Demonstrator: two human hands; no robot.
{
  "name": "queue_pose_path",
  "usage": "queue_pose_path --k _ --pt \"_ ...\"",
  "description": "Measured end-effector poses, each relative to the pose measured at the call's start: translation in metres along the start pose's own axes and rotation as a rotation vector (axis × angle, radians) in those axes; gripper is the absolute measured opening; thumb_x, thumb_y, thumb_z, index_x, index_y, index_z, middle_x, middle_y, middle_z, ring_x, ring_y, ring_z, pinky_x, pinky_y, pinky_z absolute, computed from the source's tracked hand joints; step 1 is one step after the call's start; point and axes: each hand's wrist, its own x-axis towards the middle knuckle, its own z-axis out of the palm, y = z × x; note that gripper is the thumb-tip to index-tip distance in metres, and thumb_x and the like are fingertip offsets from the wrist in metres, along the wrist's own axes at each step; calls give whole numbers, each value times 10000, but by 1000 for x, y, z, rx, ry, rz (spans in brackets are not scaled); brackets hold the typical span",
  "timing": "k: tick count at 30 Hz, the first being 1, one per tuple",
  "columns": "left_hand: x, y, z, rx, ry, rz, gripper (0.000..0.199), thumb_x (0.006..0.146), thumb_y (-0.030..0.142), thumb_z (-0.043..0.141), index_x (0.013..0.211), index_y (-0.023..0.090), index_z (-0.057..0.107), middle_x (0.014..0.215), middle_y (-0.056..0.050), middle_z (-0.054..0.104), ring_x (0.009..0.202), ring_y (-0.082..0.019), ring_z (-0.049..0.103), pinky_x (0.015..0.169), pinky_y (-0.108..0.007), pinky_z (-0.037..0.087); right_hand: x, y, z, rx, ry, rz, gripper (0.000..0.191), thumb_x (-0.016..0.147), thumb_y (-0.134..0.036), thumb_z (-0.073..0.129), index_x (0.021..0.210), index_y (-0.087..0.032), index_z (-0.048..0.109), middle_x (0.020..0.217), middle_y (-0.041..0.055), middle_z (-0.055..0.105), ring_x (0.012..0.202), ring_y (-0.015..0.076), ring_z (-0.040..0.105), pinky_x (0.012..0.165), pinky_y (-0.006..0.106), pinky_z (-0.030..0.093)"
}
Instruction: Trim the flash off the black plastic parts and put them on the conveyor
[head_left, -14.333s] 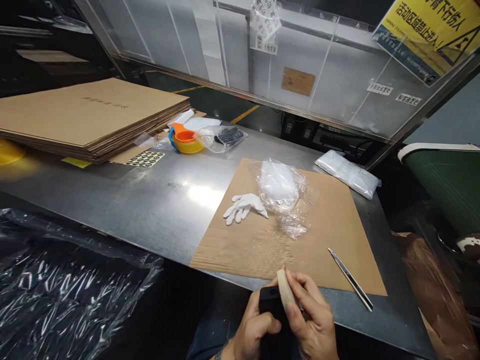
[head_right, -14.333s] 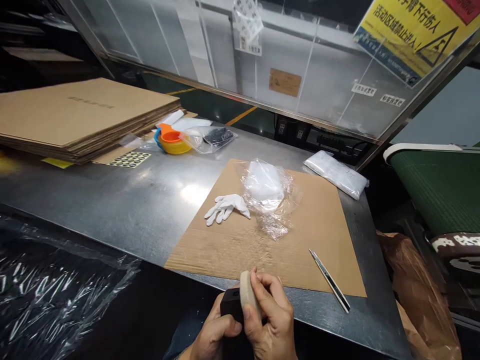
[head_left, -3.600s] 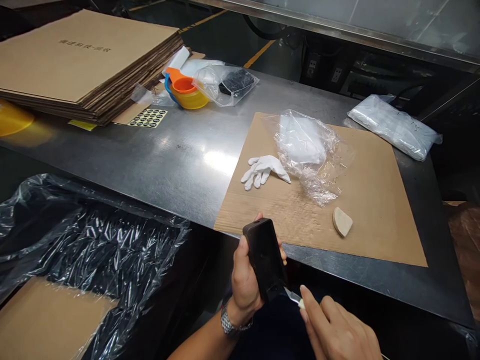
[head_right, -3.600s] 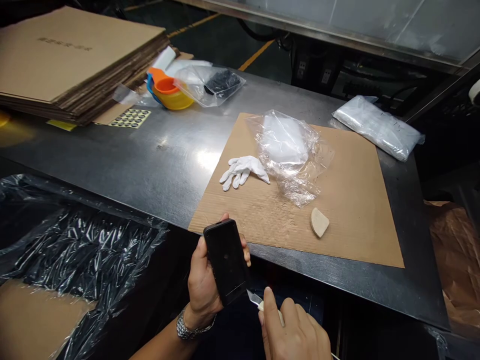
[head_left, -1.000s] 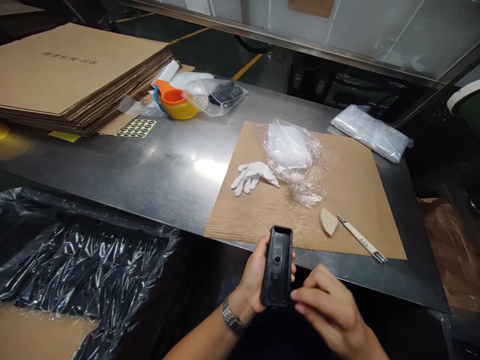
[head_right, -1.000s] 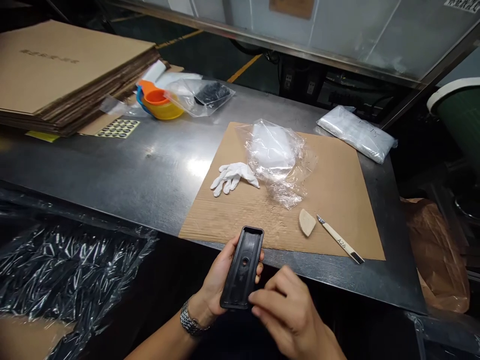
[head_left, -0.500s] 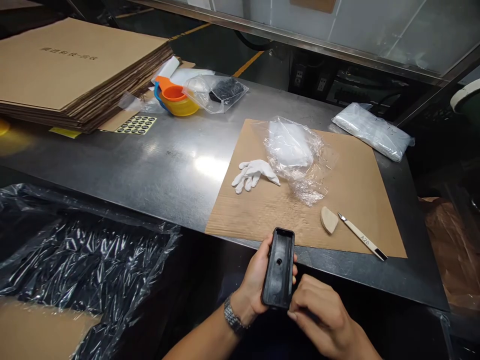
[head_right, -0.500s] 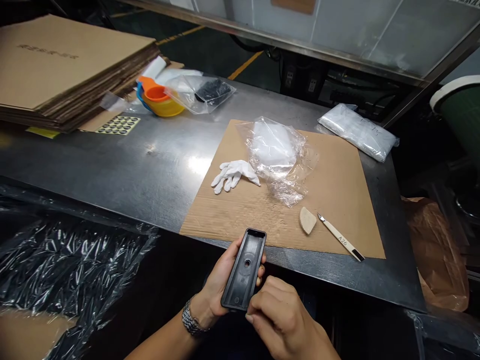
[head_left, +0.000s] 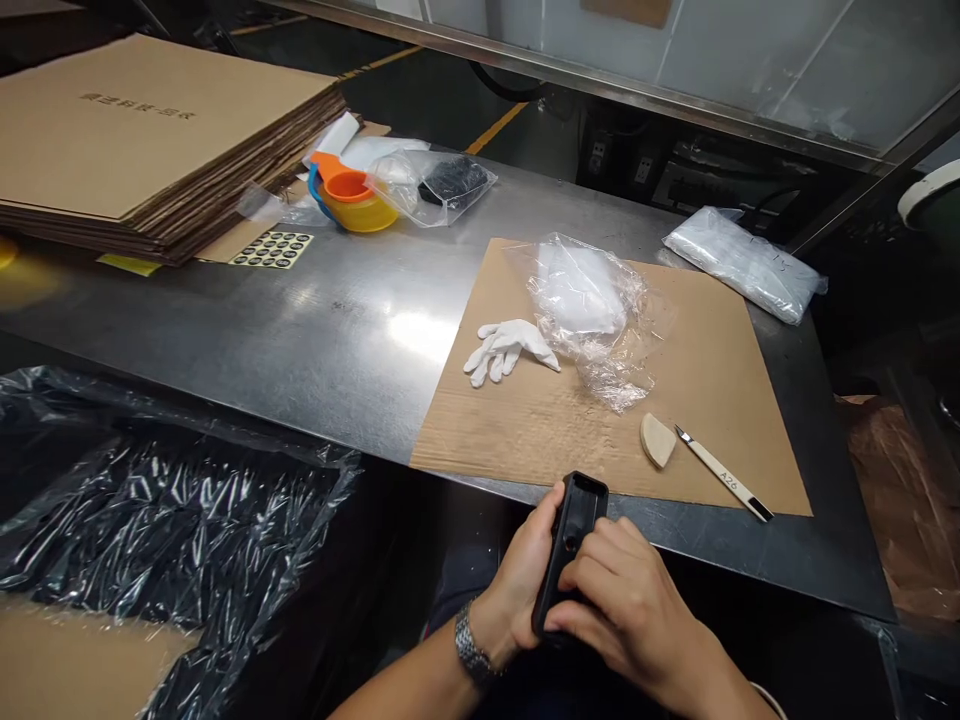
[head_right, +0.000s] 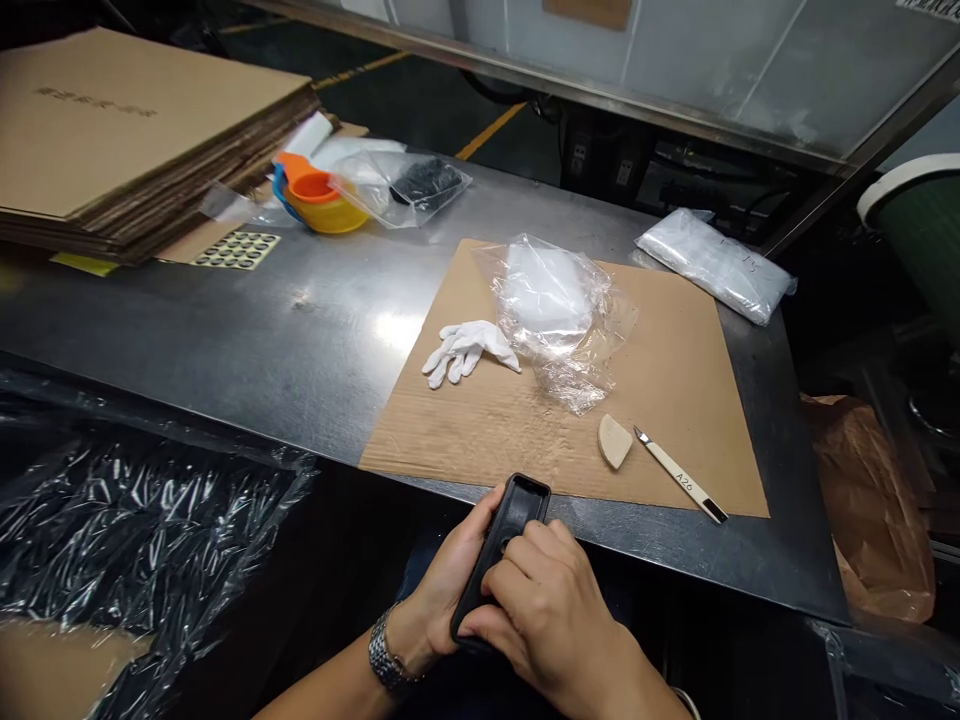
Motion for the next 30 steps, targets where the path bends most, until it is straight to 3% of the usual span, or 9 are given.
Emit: queue_pose_path --k 4,6,9,14,20,22,25,27,30 --pt "-2 -4 -1 48 -24 33 384 837 415 532 563 147 525 478 22 520 429 -78 493 461 -177 412 0 8 -3 98 -52 166 361 859 -512 497 716 -183 541 645 -17 524 615 125 455 593 268 337" --pt "-4 -6 -2 157 -37 20 397 840 461 504 616 138 560 477 -3 551 411 -100 518 436 -194 418 3 16 -9 106 -24 268 273 826 -451 584 844 -180 554 714 -7 529 667 138 488 615 270 386" --pt "-7 -10 -4 365 -53 14 461 841 559 420 774 138 595 528 -49 619 378 -142 549 358 -212 402 8 30 -20 122 54 314 352 811 -324 632 1112 -166 541 921 55 557 835 171 530 715 298 448" --pt "-10 -12 -5 450 -106 31 523 855 566 374 772 103 603 628 -72 643 401 -133 573 374 -219 451 15 44 -28 295 21 243 126 853 -191 573 899 -198 691 758 18 621 746 138 556 672 255 434" --pt "-8 -9 -8 472 -103 29 580 842 589 381 723 80 632 587 -80 637 395 -127 567 363 -202 433 11 47 -23 376 78 405 225 897 -244 485 845 -189 697 742 19 648 717 136 586 658 249 443" --pt "-7 -6 -10 460 -93 34 624 823 626 377 715 72 643 532 -80 621 394 -129 561 371 -202 427 1 44 -18 366 115 482 244 907 -291 458 978 -182 665 857 45 663 789 155 602 715 269 465" --pt "-6 -1 -9 395 -49 146 587 807 621 423 780 81 651 542 -67 631 422 -126 565 414 -210 449 -20 31 -6 344 44 559 566 830 -351 574 1351 -217 397 1193 92 565 1039 219 544 847 334 457" --pt "-6 1 -7 343 -31 255 518 797 591 478 839 101 642 604 -60 656 458 -129 581 443 -220 463 -33 20 4 387 -55 594 807 780 -340 633 1443 -268 177 1342 86 440 1171 238 455 908 355 431" --pt "-5 1 -5 294 -52 297 495 807 578 473 777 105 617 528 -41 618 454 -136 572 452 -230 460 -40 8 16 556 -120 645 751 794 -256 589 1427 -297 187 1230 51 518 1058 188 523 818 300 462"
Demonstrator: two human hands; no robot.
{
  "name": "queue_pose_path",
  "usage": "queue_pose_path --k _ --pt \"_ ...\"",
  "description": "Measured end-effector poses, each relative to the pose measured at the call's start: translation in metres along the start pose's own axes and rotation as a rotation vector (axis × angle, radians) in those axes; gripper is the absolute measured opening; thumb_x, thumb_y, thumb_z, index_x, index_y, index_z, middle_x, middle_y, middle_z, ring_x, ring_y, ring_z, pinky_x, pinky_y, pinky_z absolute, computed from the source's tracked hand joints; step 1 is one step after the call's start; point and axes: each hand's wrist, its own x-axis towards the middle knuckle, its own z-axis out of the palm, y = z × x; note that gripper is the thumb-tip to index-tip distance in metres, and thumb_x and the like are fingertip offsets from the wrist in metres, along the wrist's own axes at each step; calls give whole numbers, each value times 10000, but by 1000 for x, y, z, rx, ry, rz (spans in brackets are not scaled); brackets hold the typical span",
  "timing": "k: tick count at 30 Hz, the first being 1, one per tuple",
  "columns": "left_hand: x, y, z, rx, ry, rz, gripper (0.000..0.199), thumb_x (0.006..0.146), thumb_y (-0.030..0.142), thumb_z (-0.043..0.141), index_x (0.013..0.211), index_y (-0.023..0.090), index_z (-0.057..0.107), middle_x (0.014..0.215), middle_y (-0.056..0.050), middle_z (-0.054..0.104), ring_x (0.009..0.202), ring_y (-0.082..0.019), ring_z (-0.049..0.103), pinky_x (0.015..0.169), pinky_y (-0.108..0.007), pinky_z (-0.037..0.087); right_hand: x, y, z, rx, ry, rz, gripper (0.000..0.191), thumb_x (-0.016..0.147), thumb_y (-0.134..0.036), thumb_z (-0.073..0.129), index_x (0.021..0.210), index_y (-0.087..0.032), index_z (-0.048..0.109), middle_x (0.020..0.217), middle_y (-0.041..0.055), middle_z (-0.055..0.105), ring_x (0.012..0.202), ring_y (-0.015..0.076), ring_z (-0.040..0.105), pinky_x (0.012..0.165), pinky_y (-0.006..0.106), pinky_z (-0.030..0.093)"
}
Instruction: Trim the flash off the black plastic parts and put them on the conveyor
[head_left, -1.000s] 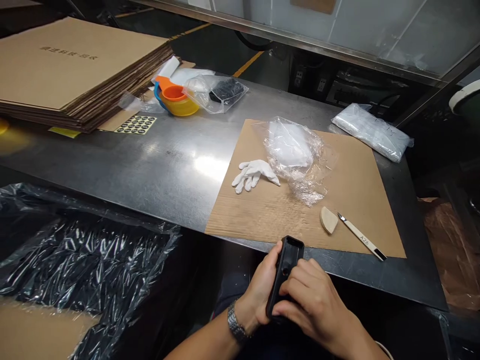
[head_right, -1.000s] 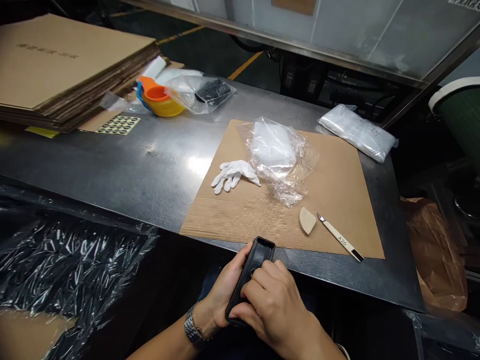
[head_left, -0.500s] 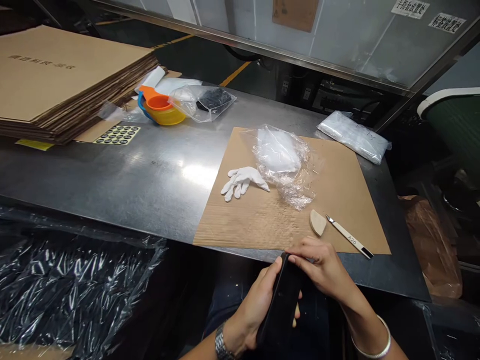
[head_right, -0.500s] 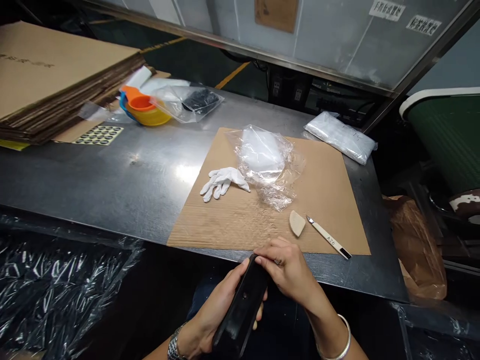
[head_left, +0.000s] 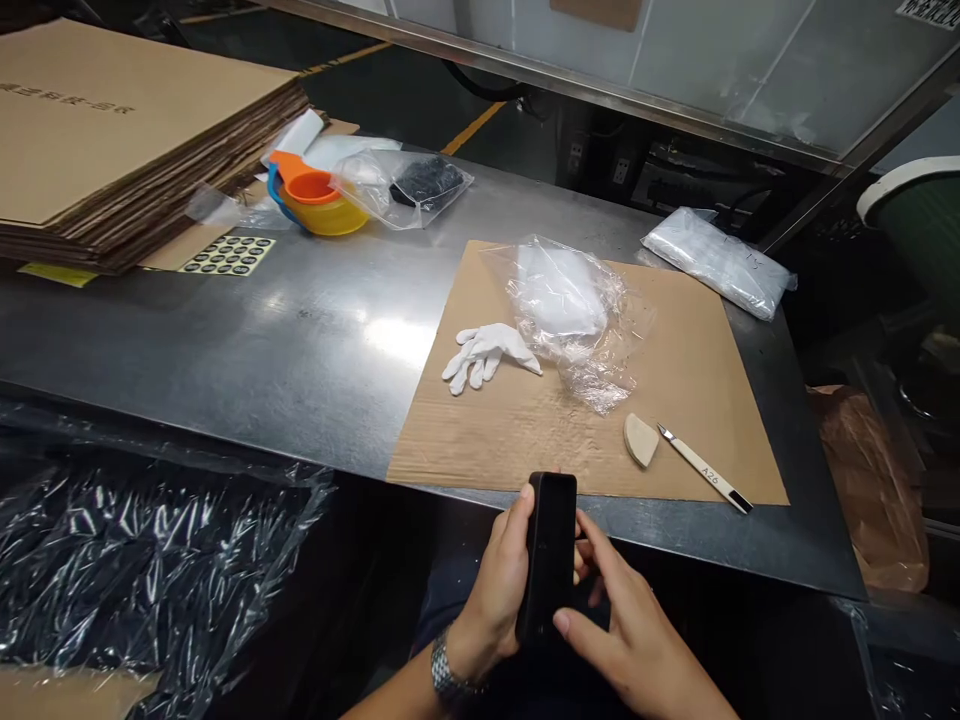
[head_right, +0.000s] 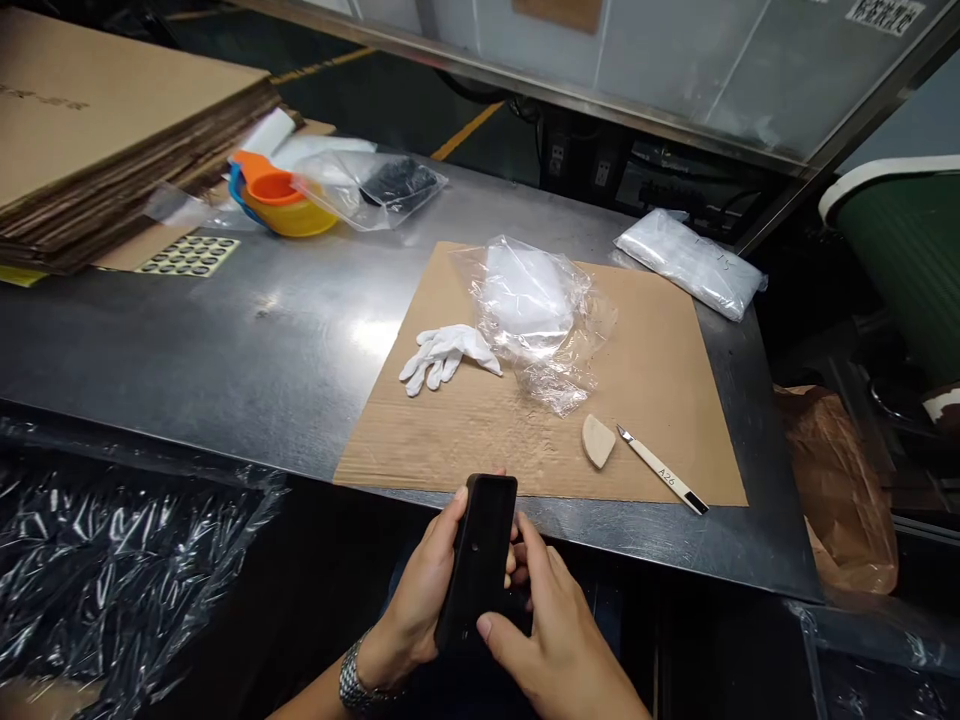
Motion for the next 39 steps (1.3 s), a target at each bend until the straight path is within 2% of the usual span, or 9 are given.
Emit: queue_pose_path --k 3,6,11,17,24,28,31,35,39 --pt "0 -5 0 -21 -17 -4 464 812 561 481 768 115 601 521 -21 607 445 -127 563 458 -229 460 8 -2 2 116 31 49 529 802 -238 552 1304 -249 385 867 -4 610 745 134 571 622 235 450" --pt "-1 -10 0 45 4 -20 420 800 548 516 837 138 596 529 1 610 424 -121 562 419 -203 434 23 -3 -7 104 110 92 371 830 -285 517 1189 -200 479 666 -37 582 542 106 534 503 214 397" --pt "-3 -13 0 216 -36 -213 624 812 650 364 759 86 625 455 -59 593 362 -131 543 354 -191 394 38 -1 -27 -18 246 2 250 862 -323 472 960 -175 648 716 14 635 595 119 565 576 227 417" --pt "2 -11 -4 81 -212 -268 565 867 561 336 838 86 640 629 -76 647 425 -143 592 389 -219 450 40 3 -40 70 161 -10 381 898 -429 428 782 -155 666 579 -5 590 468 88 510 475 205 382" --pt "4 -12 1 166 -140 -130 541 870 550 368 918 70 611 498 -80 640 404 -166 607 409 -221 470 26 0 -22 173 152 -1 354 863 -390 524 1166 -210 488 749 -18 621 502 85 555 488 197 420" --pt "6 -14 6 127 -217 -185 575 905 506 288 806 50 625 580 -119 666 413 -171 622 397 -226 477 25 2 -21 115 356 48 329 901 -444 430 846 -166 598 477 -51 489 424 85 488 426 188 342" --pt "9 -17 7 61 -268 -310 648 909 524 226 821 36 642 615 -128 671 440 -177 642 403 -225 489 27 4 -24 94 450 60 421 905 -474 407 668 -164 565 457 -36 485 420 75 461 442 193 340" --pt "15 -23 6 -6 -290 -416 768 864 634 185 892 21 646 654 -148 686 489 -185 664 433 -228 512 28 6 -22 304 538 81 416 895 -504 424 681 -170 549 475 -39 488 432 70 443 445 188 359" --pt "18 -27 8 7 -313 -379 678 832 635 356 830 28 659 685 -153 700 514 -180 667 457 -219 516 22 11 -15 507 569 74 354 869 -527 464 812 -193 567 528 -53 465 455 70 431 430 180 363"
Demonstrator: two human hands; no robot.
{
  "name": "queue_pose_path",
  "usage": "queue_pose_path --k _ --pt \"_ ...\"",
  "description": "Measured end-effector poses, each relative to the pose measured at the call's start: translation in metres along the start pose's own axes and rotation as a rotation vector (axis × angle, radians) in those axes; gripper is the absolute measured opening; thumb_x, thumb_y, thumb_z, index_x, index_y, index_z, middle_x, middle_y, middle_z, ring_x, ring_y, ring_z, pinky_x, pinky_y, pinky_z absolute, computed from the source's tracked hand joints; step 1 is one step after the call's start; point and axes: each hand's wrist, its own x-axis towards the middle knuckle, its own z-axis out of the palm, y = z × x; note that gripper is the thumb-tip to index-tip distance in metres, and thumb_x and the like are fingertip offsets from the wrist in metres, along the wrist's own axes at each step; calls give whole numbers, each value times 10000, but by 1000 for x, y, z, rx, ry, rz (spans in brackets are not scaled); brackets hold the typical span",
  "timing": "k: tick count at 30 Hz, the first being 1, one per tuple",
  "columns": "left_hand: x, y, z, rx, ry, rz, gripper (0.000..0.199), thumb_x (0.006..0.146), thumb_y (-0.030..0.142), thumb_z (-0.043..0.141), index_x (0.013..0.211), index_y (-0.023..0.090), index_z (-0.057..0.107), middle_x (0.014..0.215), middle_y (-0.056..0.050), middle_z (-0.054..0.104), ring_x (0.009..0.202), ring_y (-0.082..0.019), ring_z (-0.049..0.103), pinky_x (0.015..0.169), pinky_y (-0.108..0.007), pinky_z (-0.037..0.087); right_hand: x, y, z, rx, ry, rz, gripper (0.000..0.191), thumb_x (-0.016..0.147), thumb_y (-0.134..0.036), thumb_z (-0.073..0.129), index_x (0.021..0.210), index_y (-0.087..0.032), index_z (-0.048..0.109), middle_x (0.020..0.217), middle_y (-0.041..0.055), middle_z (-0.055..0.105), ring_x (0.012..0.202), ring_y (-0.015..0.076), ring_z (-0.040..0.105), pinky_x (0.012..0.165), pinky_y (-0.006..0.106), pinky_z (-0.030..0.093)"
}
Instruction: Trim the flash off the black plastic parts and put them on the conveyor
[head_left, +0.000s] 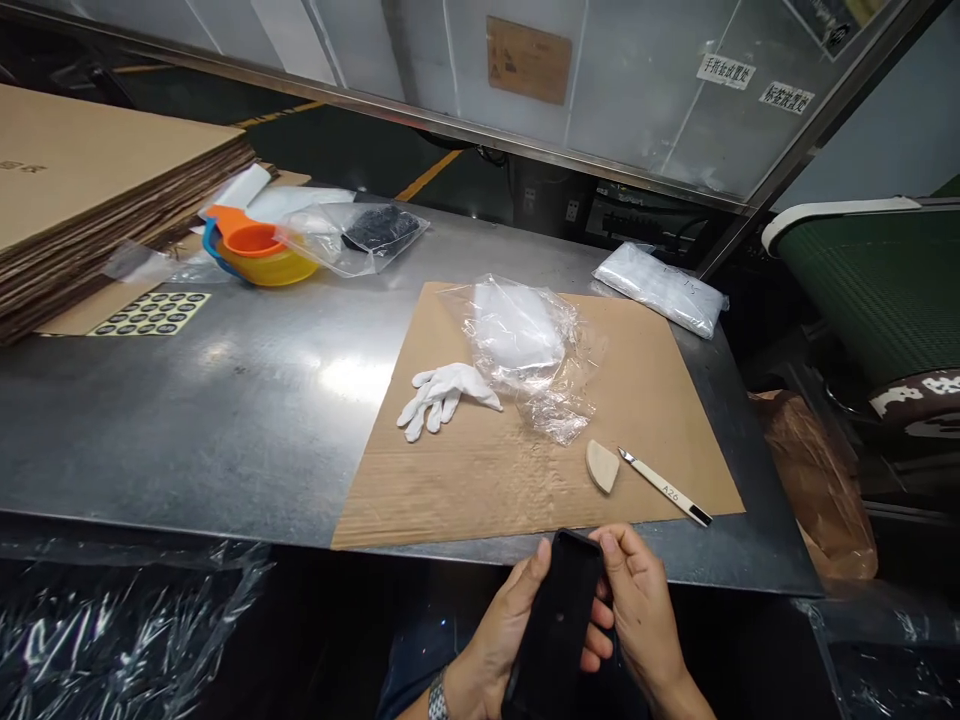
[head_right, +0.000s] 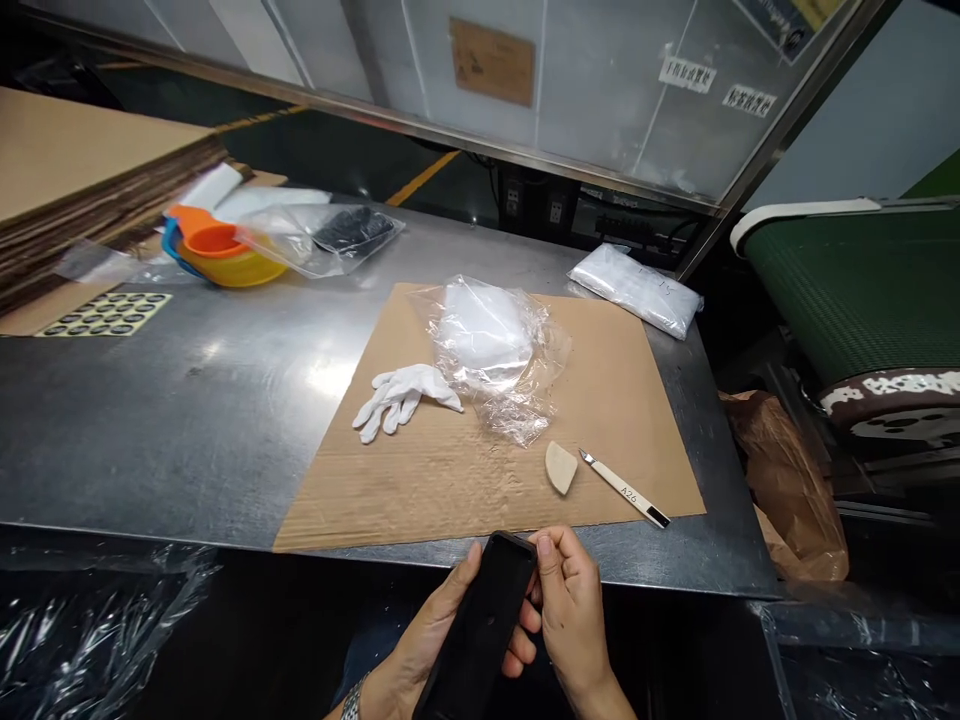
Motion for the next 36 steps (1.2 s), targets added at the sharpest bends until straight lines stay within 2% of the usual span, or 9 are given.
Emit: queue_pose_path --k 4,9,12,15,18,22,26,32,36 --pt "1 6 7 57 62 80 624 831 606 406 811 39 668 737 -163 711 537 -177 664 485 -228 517 -2 7 -12 -208 16 -114 345 899 -496 414 982 -209 588 715 12 610 650 130 582 607 243 480" --pt "7 35 8 317 350 434 514 831 561 461 884 91 663 850 -138 721 649 -164 648 570 -225 497 25 -9 -32 -493 102 -267 366 902 -451 418 715 -181 579 617 10 562 567 133 526 533 238 410" --pt "24 58 2 671 463 720 536 868 562 361 893 112 653 872 -118 710 686 -178 631 600 -257 487 64 -34 -28 -590 54 -407 323 913 -392 417 720 -185 573 647 8 560 615 136 531 580 245 400" --pt "44 74 -3 837 487 866 422 862 483 437 995 131 628 976 -116 690 891 -236 624 789 -343 481 118 -57 -9 -688 -26 -540 214 917 -289 433 862 -179 607 825 34 623 801 149 574 732 270 432" --pt "58 83 -9 937 538 980 418 844 387 486 1176 142 556 1181 -138 607 1115 -277 523 987 -444 350 174 -68 18 -817 -117 -592 175 908 -285 490 883 -161 610 902 31 629 861 149 585 795 335 461" --pt "61 88 -16 1039 609 1084 414 788 353 535 1132 134 605 1121 -162 607 1105 -329 497 988 -515 322 225 -65 51 -957 -233 -591 211 896 -326 524 1019 -167 590 1059 49 604 917 161 590 815 376 487" --pt "57 95 -15 1071 609 1186 297 823 346 507 1037 195 647 990 -132 641 948 -286 576 858 -426 449 246 -56 66 -1006 -347 -570 256 884 -328 545 1076 -161 570 1100 59 587 950 180 585 819 394 489" --pt "53 120 9 1148 408 1183 248 857 271 486 1010 213 672 975 -114 678 928 -252 610 835 -344 474 267 -52 60 -859 -409 -504 261 890 -332 537 1074 -150 567 1055 51 601 892 166 602 774 369 506" --pt "63 149 16 1166 476 1220 320 888 239 405 1138 184 596 1115 -120 635 1042 -238 579 909 -371 454 270 -58 44 -678 -418 -461 258 894 -341 529 1050 -141 574 1011 41 610 852 157 608 745 351 512"
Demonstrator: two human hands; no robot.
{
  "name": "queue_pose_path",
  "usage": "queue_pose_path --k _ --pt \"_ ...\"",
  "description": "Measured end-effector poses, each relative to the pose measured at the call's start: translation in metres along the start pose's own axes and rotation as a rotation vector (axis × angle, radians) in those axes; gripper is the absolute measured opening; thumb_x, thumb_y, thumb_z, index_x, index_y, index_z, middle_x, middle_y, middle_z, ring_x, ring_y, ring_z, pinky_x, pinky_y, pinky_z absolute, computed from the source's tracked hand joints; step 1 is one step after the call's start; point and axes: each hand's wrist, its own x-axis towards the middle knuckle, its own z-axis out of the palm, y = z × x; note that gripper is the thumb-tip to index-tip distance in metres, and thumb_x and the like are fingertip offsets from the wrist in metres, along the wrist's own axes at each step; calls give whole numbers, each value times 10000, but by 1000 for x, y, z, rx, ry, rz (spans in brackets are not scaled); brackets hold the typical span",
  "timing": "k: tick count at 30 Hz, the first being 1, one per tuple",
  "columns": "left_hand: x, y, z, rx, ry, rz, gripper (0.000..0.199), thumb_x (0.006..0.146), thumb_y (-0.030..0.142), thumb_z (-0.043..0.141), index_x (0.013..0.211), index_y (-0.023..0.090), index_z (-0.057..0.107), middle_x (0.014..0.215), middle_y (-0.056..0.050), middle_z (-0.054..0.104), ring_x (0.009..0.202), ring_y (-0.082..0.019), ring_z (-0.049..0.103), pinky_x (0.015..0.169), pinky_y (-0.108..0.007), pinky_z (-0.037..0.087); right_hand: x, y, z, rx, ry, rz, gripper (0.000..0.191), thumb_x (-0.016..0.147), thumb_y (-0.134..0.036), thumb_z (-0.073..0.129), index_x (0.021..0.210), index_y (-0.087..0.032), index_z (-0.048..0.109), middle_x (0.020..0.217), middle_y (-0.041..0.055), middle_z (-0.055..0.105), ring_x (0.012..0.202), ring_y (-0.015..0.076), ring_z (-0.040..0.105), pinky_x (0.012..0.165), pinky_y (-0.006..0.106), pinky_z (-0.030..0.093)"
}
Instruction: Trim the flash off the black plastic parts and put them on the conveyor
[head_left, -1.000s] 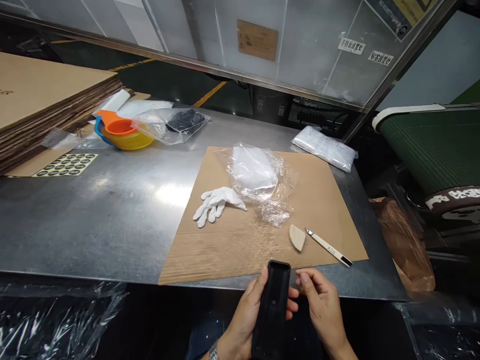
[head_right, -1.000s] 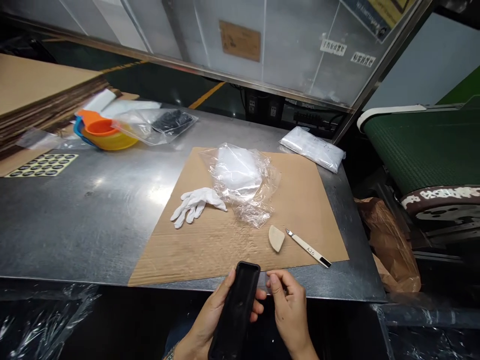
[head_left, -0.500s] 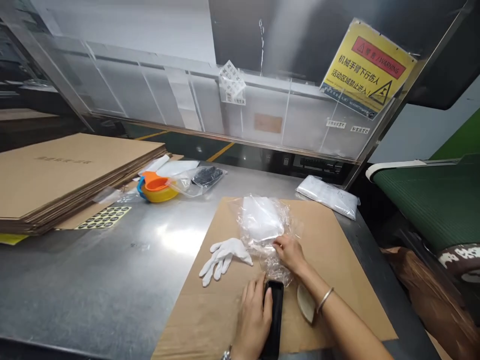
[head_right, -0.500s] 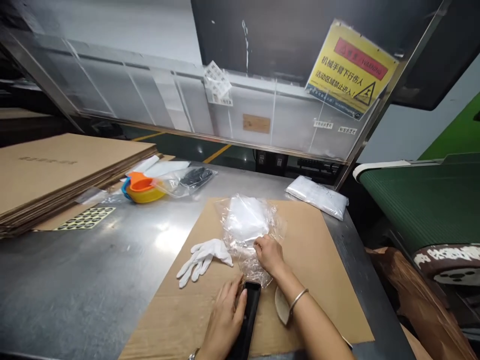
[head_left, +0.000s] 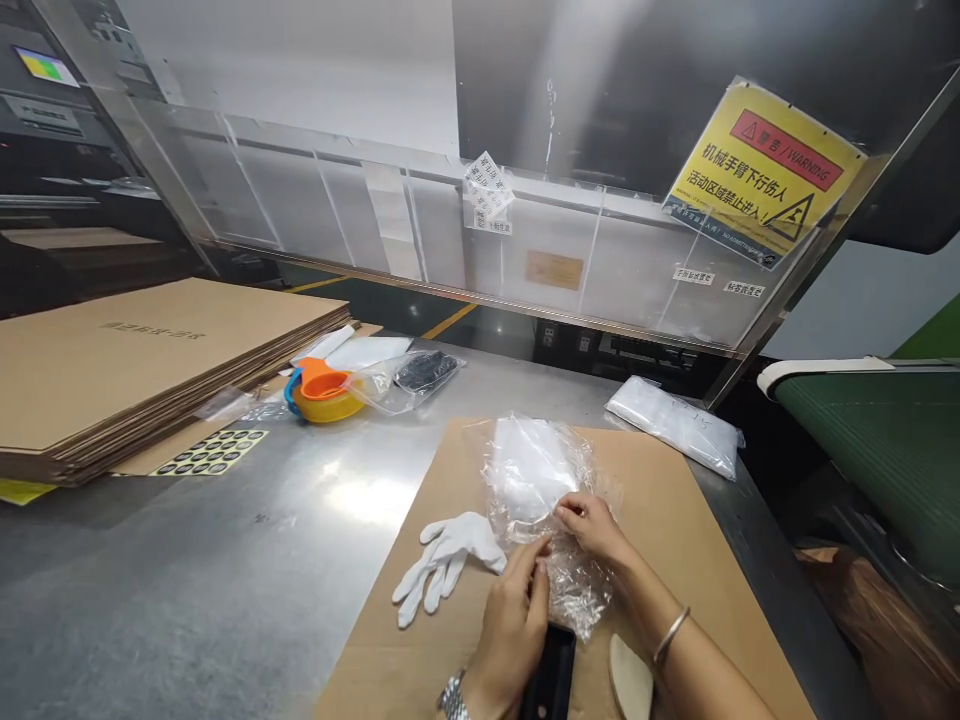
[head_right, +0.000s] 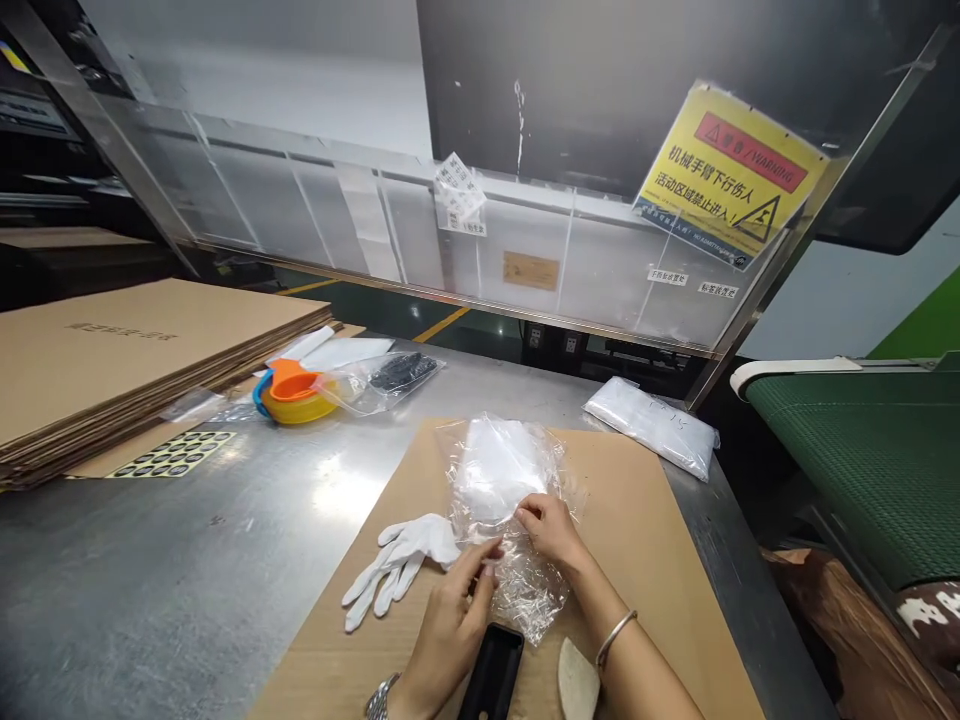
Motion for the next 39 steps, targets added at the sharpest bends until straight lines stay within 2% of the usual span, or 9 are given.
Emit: queue_pose_path --k 6,9,13,17,21,26,30,35,39 --pt "57 -5 2 14 14 108 445 822 165 425 1262 183 487 1328 -105 500 1240 -231 434 1044 -423 330 -23 -7 -22 255 -39 -28 261 910 -373 494 931 -130 588 844 9 616 705 111 600 647 288 509" --pt "64 0 3 22 19 123 329 817 207 454 1126 200 568 1133 -93 590 1013 -227 571 896 -390 442 -31 -12 -27 323 -25 -50 256 898 -372 513 848 -131 582 769 -13 594 658 100 579 621 270 490" --pt "49 7 9 35 68 80 174 813 347 526 860 198 600 854 -58 578 720 -198 558 726 -347 451 -40 -20 -27 373 25 -75 250 858 -373 566 771 -139 565 708 -32 559 649 102 552 636 275 463" --pt "42 6 17 -6 -17 14 265 769 427 587 657 188 570 591 -3 565 547 -158 535 547 -261 425 -50 -29 -22 415 43 -71 289 832 -416 582 729 -147 548 650 -47 519 615 97 520 616 262 433" --pt "41 1 17 -24 -35 -52 368 847 467 446 621 181 500 442 37 493 370 -126 477 377 -216 356 -59 -28 -20 435 115 -47 296 852 -421 549 730 -152 531 627 -55 487 562 83 485 561 239 409" --pt "24 0 6 145 137 42 290 881 383 409 714 171 515 599 -16 561 553 -171 558 530 -281 447 -69 -28 -19 390 261 -54 289 895 -419 466 770 -161 507 660 -46 474 579 89 476 554 236 394" --pt "12 7 -2 355 204 269 249 856 236 463 1077 161 550 1076 -136 577 1014 -270 517 848 -410 396 -82 -44 -13 256 220 -129 263 871 -389 478 729 -170 513 644 -38 464 593 98 436 565 232 361" --pt "4 16 -14 573 99 528 194 855 141 469 835 228 641 795 -36 611 803 -200 534 786 -356 351 -97 -65 -5 59 204 -223 202 863 -301 461 713 -178 519 682 -12 485 637 119 435 588 242 340" --pt "-4 16 -24 687 86 636 170 859 147 470 771 192 609 958 -68 614 948 -227 513 821 -367 331 -107 -71 -1 -54 179 -279 186 860 -267 447 706 -192 518 717 3 527 718 141 489 660 248 374"
